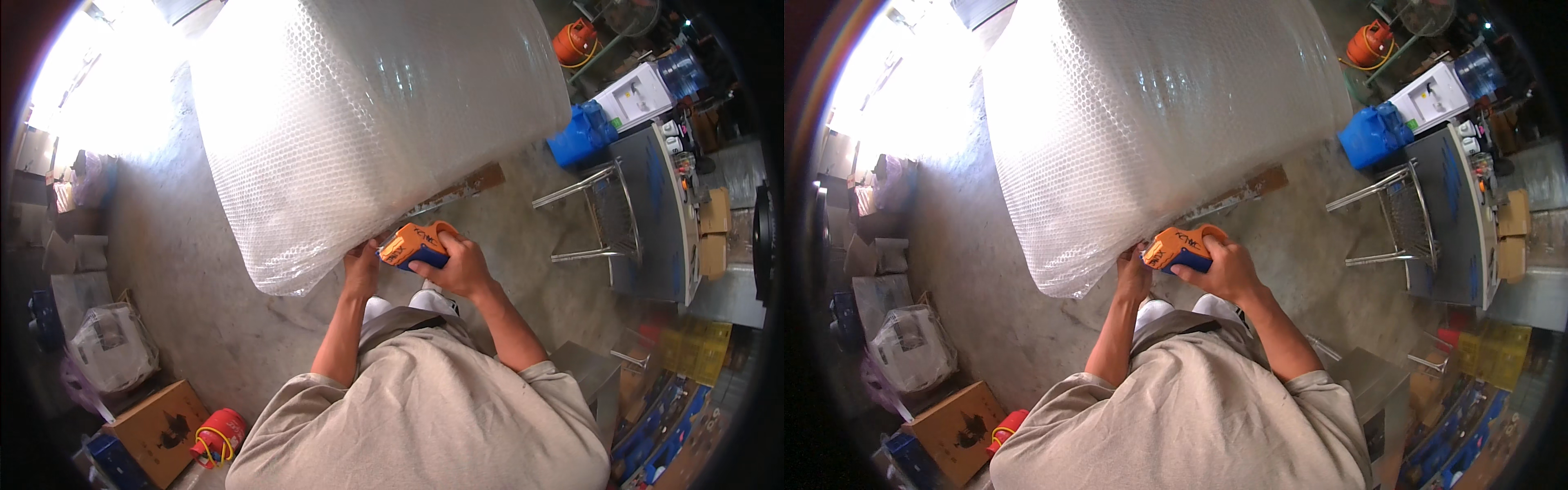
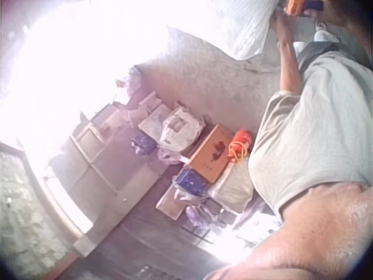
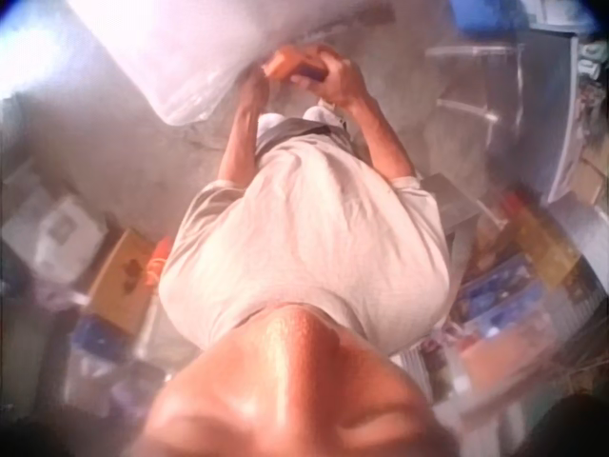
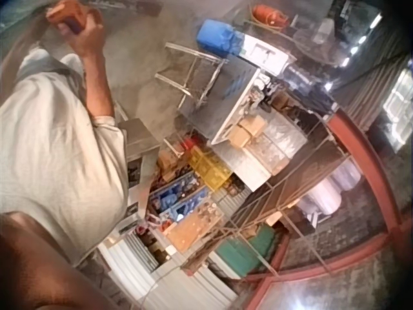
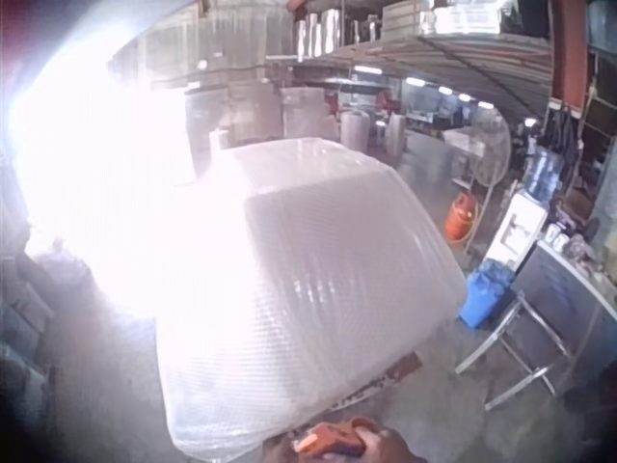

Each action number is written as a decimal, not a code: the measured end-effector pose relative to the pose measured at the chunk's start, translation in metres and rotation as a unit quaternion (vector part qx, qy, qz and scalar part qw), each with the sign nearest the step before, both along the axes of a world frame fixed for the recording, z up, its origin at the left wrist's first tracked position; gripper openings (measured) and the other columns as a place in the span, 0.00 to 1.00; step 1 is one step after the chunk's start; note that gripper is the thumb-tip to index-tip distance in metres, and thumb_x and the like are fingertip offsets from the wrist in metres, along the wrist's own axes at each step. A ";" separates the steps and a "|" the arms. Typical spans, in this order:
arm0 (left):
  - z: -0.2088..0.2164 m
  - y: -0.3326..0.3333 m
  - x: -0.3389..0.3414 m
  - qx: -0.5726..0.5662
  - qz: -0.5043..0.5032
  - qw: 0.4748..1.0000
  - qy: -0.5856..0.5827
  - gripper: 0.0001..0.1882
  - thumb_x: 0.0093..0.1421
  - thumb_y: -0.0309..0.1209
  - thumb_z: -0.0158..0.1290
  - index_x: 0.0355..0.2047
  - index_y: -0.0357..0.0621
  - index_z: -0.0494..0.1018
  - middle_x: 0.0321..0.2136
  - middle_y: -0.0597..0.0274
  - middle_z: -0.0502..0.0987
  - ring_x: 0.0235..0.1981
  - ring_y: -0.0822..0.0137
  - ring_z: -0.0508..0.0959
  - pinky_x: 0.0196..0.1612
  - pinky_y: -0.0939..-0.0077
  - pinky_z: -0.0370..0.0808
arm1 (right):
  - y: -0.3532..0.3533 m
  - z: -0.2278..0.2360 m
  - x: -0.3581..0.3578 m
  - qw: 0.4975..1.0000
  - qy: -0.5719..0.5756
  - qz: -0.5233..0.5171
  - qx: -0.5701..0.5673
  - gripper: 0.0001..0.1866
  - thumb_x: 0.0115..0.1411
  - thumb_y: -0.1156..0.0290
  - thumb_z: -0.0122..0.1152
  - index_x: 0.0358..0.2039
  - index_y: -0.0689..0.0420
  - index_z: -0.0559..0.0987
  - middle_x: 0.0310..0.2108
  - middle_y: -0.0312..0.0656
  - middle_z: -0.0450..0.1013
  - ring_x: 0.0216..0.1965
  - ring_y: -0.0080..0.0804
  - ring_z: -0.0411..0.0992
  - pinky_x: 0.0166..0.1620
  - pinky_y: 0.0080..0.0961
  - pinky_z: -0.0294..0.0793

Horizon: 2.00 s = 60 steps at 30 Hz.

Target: The person wraps a large rectangular object with bubble wrap and secures it using a handheld tape dispenser. They repeatedly apply tape strips along the edges and seams, smoothing the wrap and rotating the package to cover all sides.

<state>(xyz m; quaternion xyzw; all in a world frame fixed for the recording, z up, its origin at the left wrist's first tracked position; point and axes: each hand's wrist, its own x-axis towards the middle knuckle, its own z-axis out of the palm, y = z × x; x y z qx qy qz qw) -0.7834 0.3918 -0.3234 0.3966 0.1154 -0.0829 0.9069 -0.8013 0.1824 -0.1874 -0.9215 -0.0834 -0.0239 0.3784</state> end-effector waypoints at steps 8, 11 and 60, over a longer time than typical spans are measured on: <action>0.002 0.002 -0.001 0.033 -0.024 0.999 -0.024 0.30 0.71 0.40 0.58 0.66 0.38 0.65 0.61 0.54 0.74 0.57 0.56 0.79 0.60 0.58 0.73 | -0.005 -0.002 -0.007 1.000 -0.012 0.009 0.002 0.35 0.53 0.40 0.75 0.41 0.64 0.80 0.34 0.55 0.81 0.35 0.54 0.83 0.39 0.41 0.83; 0.014 0.001 -0.008 0.012 -0.030 0.999 -0.025 0.28 0.71 0.41 0.58 0.65 0.41 0.66 0.61 0.57 0.73 0.55 0.56 0.80 0.59 0.59 0.74 | -0.010 0.003 -0.012 1.000 0.001 0.005 0.000 0.35 0.53 0.41 0.76 0.40 0.64 0.80 0.34 0.55 0.81 0.35 0.54 0.83 0.38 0.41 0.83; 0.004 -0.009 -0.008 0.179 -0.105 0.963 0.172 0.28 0.69 0.47 0.59 0.59 0.38 0.74 0.58 0.52 0.79 0.55 0.59 0.79 0.56 0.63 0.72 | -0.050 -0.065 0.044 0.982 0.034 -0.176 -0.064 0.31 0.56 0.45 0.73 0.43 0.62 0.82 0.39 0.53 0.81 0.42 0.55 0.81 0.45 0.46 0.81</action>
